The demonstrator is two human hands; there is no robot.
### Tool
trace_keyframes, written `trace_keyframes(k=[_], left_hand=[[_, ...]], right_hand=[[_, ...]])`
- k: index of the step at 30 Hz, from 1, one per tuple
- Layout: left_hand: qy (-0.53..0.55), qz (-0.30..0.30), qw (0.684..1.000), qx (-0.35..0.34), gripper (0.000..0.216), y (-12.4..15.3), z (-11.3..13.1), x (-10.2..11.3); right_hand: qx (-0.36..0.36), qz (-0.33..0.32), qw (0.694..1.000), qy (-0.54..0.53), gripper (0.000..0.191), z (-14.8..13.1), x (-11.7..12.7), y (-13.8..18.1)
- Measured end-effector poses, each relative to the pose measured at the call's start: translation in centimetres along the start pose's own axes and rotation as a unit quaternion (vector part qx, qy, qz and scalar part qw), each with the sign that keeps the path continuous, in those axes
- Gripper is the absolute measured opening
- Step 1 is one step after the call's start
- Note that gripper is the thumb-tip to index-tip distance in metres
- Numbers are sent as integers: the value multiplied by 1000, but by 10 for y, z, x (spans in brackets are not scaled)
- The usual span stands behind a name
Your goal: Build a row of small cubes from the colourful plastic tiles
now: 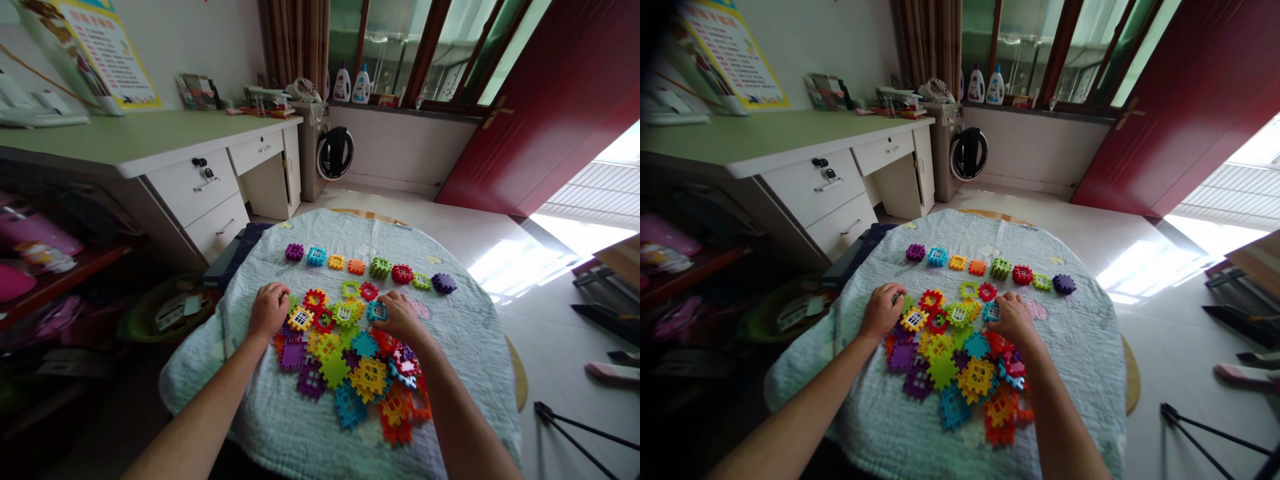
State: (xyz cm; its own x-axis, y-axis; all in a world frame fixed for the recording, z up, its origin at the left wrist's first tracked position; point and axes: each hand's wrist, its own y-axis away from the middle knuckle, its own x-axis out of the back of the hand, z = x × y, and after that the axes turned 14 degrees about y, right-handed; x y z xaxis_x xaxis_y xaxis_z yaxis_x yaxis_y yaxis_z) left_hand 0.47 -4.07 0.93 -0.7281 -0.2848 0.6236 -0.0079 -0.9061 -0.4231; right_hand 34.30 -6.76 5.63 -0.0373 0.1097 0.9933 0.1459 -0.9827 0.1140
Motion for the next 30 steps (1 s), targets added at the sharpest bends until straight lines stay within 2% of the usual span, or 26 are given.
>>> trace_keyframes(k=[9, 15, 21, 26, 30], left_hand=[[8, -1, 1000, 3, 16, 1, 0, 0], [9, -3, 1000, 2, 15, 1, 4, 2], [15, -8, 1000, 14, 15, 1, 4, 2], [22, -12, 999, 25, 16, 1, 7, 4], [22, -11, 999, 28, 15, 1, 9, 5]], right_hand=[[2, -11, 1000, 21, 41, 0, 1, -3], [17, 53, 998, -28, 44, -10, 16, -15], [56, 97, 992, -53, 46, -52, 40, -79], [59, 84, 994, -30, 51, -93, 47, -138], [64, 76, 995, -19, 50, -112, 47, -166]])
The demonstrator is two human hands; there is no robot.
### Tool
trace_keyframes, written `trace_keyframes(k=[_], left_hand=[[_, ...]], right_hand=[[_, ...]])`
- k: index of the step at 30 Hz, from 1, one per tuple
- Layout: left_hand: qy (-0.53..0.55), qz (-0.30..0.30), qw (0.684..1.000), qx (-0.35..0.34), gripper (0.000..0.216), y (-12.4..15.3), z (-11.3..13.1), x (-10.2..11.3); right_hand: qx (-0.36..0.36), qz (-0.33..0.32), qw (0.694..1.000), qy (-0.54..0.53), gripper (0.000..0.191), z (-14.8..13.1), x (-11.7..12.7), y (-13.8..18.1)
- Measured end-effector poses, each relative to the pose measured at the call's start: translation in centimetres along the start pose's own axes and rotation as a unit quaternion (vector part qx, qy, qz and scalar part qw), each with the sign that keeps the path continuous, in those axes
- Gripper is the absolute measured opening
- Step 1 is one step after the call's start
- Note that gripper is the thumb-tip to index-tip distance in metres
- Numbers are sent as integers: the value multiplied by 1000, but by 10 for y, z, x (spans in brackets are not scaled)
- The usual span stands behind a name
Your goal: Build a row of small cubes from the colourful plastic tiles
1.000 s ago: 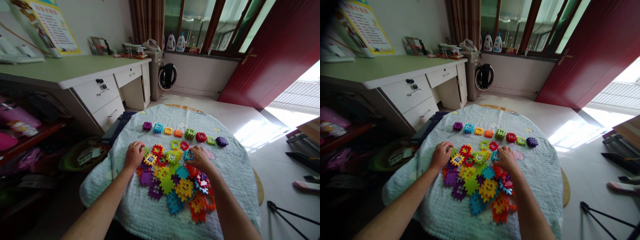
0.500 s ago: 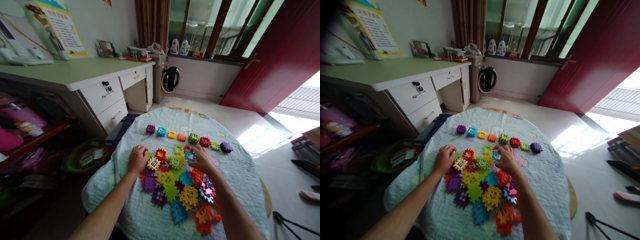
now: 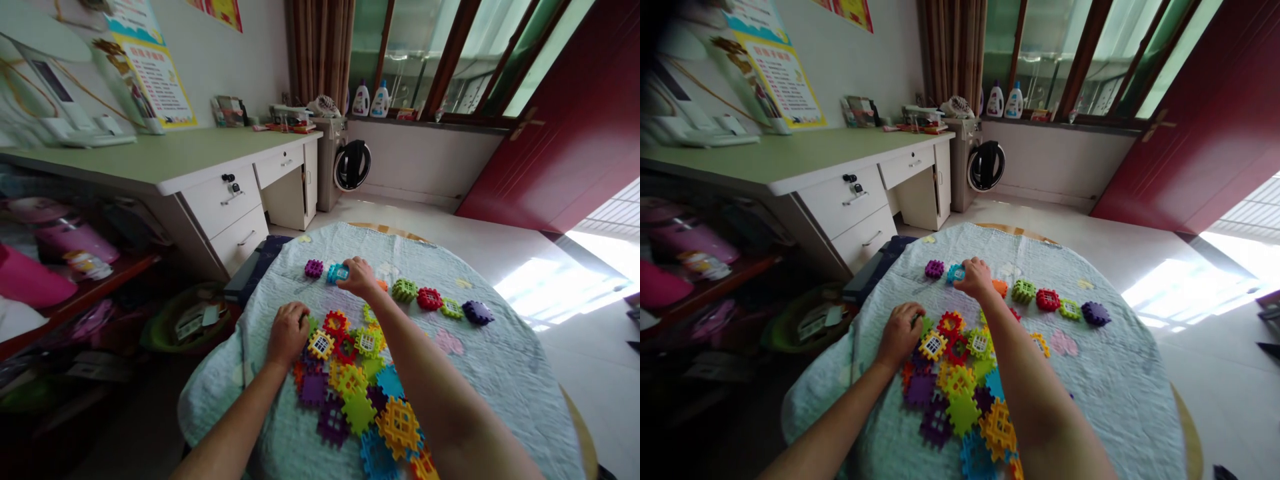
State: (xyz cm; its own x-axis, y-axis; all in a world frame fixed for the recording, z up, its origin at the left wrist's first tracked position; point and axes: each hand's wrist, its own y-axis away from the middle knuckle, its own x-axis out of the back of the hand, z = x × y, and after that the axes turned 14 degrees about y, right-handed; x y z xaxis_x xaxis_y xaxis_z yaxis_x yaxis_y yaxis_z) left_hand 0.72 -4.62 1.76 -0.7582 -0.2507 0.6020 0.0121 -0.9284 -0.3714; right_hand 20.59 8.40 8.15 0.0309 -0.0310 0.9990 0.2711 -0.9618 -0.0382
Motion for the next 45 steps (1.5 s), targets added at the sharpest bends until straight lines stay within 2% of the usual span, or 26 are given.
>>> trace_keyframes(k=[5, 11, 15, 20, 25, 45], left_hand=[[4, 2, 1000, 3, 15, 1, -3, -2], [11, 3, 1000, 11, 17, 1, 0, -1], [12, 1, 1000, 13, 16, 1, 0, -1], [5, 5, 1000, 7, 17, 1, -1, -2], [5, 3, 1000, 3, 16, 0, -1, -1], [1, 1, 1000, 10, 16, 1, 1, 0]], right_hand=[[16, -17, 1000, 15, 51, -7, 1, -18], [29, -31, 999, 34, 49, -11, 2, -25], [30, -36, 998, 36, 48, -11, 1, -25], [24, -28, 999, 26, 57, -6, 4, -19], [22, -32, 999, 14, 54, 0, 6, -13], [13, -15, 999, -42, 62, 0, -7, -15]])
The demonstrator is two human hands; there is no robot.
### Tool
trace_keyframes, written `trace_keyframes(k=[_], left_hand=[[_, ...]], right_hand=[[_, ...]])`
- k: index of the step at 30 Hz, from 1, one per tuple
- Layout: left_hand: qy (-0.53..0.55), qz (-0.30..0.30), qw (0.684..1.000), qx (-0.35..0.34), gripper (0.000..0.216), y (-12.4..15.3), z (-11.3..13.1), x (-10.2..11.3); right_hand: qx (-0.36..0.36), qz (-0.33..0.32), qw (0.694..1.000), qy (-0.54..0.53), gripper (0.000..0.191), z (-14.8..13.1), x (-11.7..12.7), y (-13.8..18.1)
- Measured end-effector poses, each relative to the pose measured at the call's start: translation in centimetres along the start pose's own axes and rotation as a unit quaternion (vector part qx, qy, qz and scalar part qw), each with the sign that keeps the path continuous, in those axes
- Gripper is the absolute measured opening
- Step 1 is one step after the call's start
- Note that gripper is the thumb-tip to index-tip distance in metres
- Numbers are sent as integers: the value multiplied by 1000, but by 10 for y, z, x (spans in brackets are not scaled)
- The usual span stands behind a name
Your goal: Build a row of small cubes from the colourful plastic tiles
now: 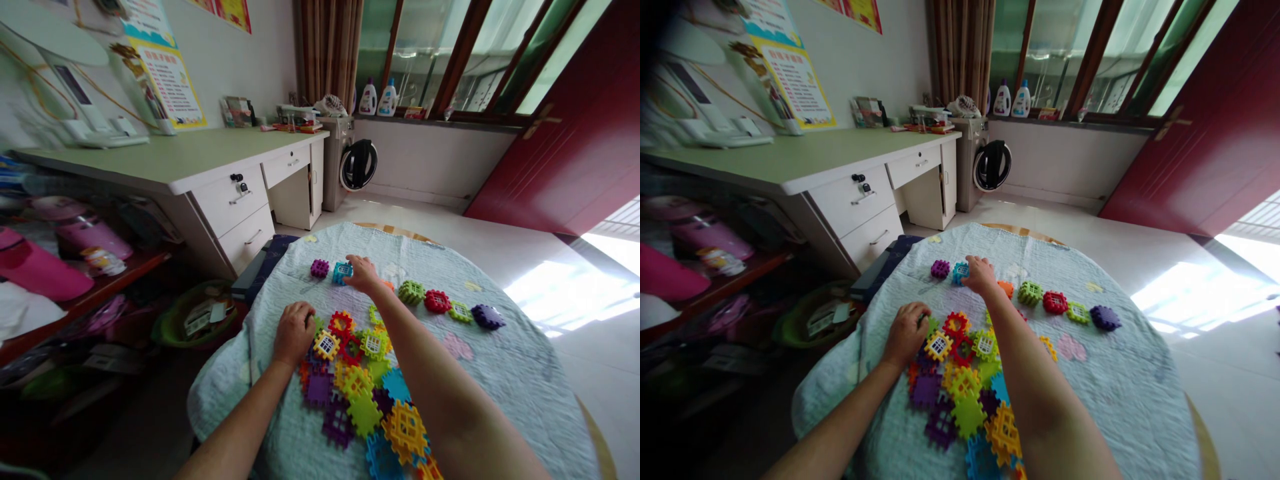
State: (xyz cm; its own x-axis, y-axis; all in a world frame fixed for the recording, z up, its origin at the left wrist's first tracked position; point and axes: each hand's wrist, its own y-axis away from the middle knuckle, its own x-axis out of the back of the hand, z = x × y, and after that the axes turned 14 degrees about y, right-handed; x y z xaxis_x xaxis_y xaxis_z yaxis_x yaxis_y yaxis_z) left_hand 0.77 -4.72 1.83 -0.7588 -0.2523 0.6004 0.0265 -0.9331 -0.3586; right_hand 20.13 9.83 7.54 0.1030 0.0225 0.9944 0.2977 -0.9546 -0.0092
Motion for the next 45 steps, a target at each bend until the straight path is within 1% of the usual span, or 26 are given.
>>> trace_keyframes(k=[4, 6, 7, 9, 11, 12, 13, 15, 17, 20, 22, 24, 27, 29, 32, 37, 45], left_hand=[[-2, 3, 1000, -2, 16, 0, 0, 0], [-3, 2, 1000, -2, 16, 0, 0, 0], [-4, 1, 1000, -3, 16, 0, 1, 0], [-6, -1, 1000, -6, 16, 0, 1, 0], [-9, 1, 1000, -12, 16, 0, 0, 0], [-10, 3, 1000, -16, 16, 0, -1, 0], [-11, 5, 1000, -20, 16, 0, -1, -1], [-13, 11, 999, -27, 16, 0, -4, -2], [-14, 14, 999, -33, 16, -1, -6, -3], [-15, 14, 999, -39, 16, -1, -8, -5], [-17, 20, 999, -39, 17, -1, -10, -5], [-19, 37, 999, -36, 17, -1, -12, -6], [-23, 57, 998, -31, 17, -1, -16, -6], [-26, 54, 998, -31, 16, -1, -17, -6], [-35, 37, 998, -31, 16, -1, -15, -6], [-37, 25, 999, -24, 16, -2, -11, -5], [0, 14, 1000, 2, 27, -1, -6, 0]], right_hand=[[-4, 19, 1000, -16, 67, 1, 1, 2], [-9, 32, 999, -22, 71, 6, 4, 8], [-11, 45, 998, -30, 71, 10, 5, 13], [-12, 93, 994, -55, 66, 23, 9, 30], [-9, 160, 983, -90, 57, 41, 11, 57], [-5, 182, 978, -104, 53, 52, 12, 74], [-8, 196, 974, -116, 49, 63, 12, 93], [-45, 214, 967, -134, 42, 86, 10, 134], [-87, 226, 959, -146, 39, 108, 6, 175], [-149, 198, 959, -137, 35, 138, -7, 226], [-167, 190, 961, -115, 34, 155, -19, 250], [-176, 198, 961, -85, 34, 168, -33, 265], [-193, 214, 956, -49, 33, 179, -52, 274], [-199, 221, 954, -38, 33, 182, -61, 275], [-203, 233, 951, -26, 32, 182, -69, 274], [-202, 239, 950, 7, 28, 180, -72, 274], [-212, 207, 953, 66, 27, 176, -69, 273]])
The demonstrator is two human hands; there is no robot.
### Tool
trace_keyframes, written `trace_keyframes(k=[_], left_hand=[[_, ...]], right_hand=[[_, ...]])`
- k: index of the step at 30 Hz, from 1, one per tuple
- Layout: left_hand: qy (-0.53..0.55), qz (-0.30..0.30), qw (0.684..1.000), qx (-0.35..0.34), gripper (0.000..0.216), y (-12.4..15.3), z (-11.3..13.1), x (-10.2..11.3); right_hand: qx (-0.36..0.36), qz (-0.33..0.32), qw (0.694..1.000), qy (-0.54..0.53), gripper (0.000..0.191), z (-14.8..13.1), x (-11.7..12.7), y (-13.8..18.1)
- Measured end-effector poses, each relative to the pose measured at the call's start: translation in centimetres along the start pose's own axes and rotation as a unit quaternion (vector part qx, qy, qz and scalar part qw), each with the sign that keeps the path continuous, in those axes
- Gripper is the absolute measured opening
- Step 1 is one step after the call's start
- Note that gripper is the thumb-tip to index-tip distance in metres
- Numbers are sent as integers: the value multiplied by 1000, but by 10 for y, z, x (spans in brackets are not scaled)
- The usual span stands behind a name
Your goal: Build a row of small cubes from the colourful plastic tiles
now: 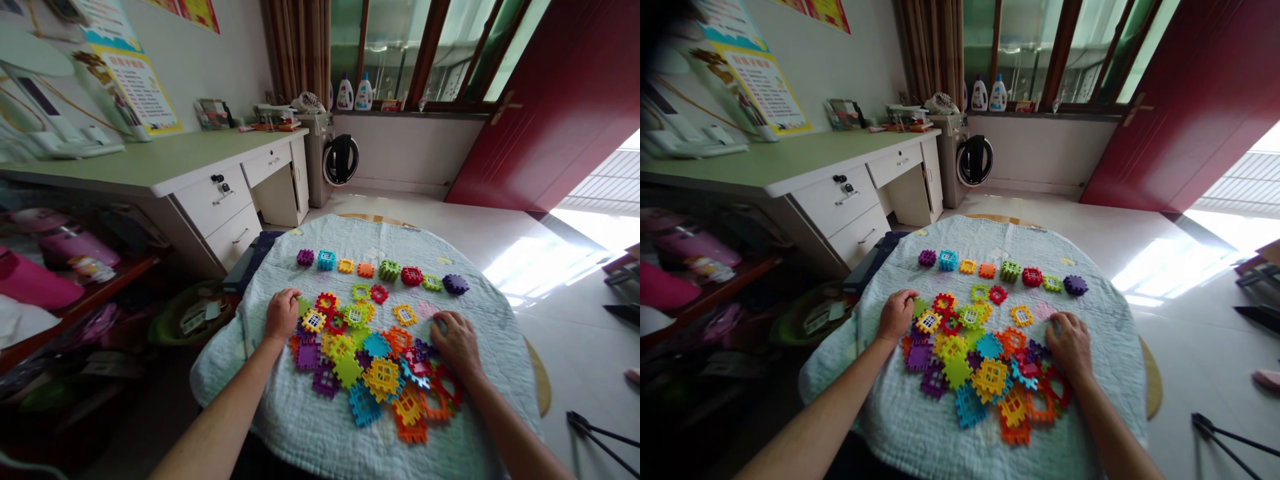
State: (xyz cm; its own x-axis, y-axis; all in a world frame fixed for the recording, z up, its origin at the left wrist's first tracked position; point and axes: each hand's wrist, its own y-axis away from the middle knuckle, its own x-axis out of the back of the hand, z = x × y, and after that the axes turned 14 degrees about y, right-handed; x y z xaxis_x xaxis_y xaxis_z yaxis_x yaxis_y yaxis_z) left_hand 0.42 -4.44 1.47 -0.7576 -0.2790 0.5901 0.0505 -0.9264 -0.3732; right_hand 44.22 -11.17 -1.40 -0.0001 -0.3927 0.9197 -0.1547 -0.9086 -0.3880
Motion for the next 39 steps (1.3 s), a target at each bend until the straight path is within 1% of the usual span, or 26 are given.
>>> trace_keyframes(k=[5, 8, 10, 12, 13, 14, 16, 18, 20, 21, 23, 25, 28, 31, 34, 37, 39], left_hand=[[21, -5, 1000, 4, 27, 1, 0, 1], [16, 16, 1000, -14, 23, -1, 0, 3], [2, 32, 999, -24, 22, -2, 5, 6], [-14, 27, 999, -43, 23, 2, 19, 8], [-19, 12, 998, -60, 24, 6, 29, 9], [-21, -16, 996, -86, 25, 12, 42, 9], [-7, -103, 982, -156, 28, 29, 73, 6], [13, -208, 949, -239, 35, 52, 105, -1], [25, -299, 899, -319, 54, 76, 130, -11], [29, -330, 876, -350, 61, 87, 138, -16], [29, -366, 843, -394, 68, 104, 147, -27], [20, -375, 833, -407, 65, 112, 145, -37], [-2, -369, 843, -392, 55, 114, 136, -47], [-16, -351, 858, -376, 42, 108, 127, -53], [-13, -305, 885, -351, 43, 95, 123, -55], [-3, -254, 921, -295, 43, 77, 120, -56], [-15, -214, 943, -254, 41, 65, 120, -54]], right_hand=[[-7, -16, 999, 32, 26, -6, 5, -1], [-9, -28, 998, 48, 25, -9, 9, -1], [-13, -37, 998, 55, 25, -11, 11, -1], [-16, -44, 997, 58, 25, -13, 14, -2], [-17, -47, 997, 58, 24, -14, 15, -2], [-18, -48, 997, 57, 24, -15, 16, -2], [-18, -49, 997, 54, 23, -17, 18, -2], [-22, -50, 997, 53, 22, -18, 19, -2], [-27, -50, 997, 54, 22, -20, 21, -2], [-30, -50, 997, 54, 22, -20, 21, -2], [-32, -49, 997, 54, 22, -21, 22, -1], [-33, -45, 997, 53, 21, -22, 22, -1], [-35, -42, 997, 50, 20, -22, 22, -1], [-38, -45, 997, 46, 20, -22, 22, -2], [-42, -49, 997, 45, 19, -21, 21, -1], [-42, -46, 997, 41, 18, -21, 19, -1], [-39, -41, 998, 37, 18, -21, 19, -1]])
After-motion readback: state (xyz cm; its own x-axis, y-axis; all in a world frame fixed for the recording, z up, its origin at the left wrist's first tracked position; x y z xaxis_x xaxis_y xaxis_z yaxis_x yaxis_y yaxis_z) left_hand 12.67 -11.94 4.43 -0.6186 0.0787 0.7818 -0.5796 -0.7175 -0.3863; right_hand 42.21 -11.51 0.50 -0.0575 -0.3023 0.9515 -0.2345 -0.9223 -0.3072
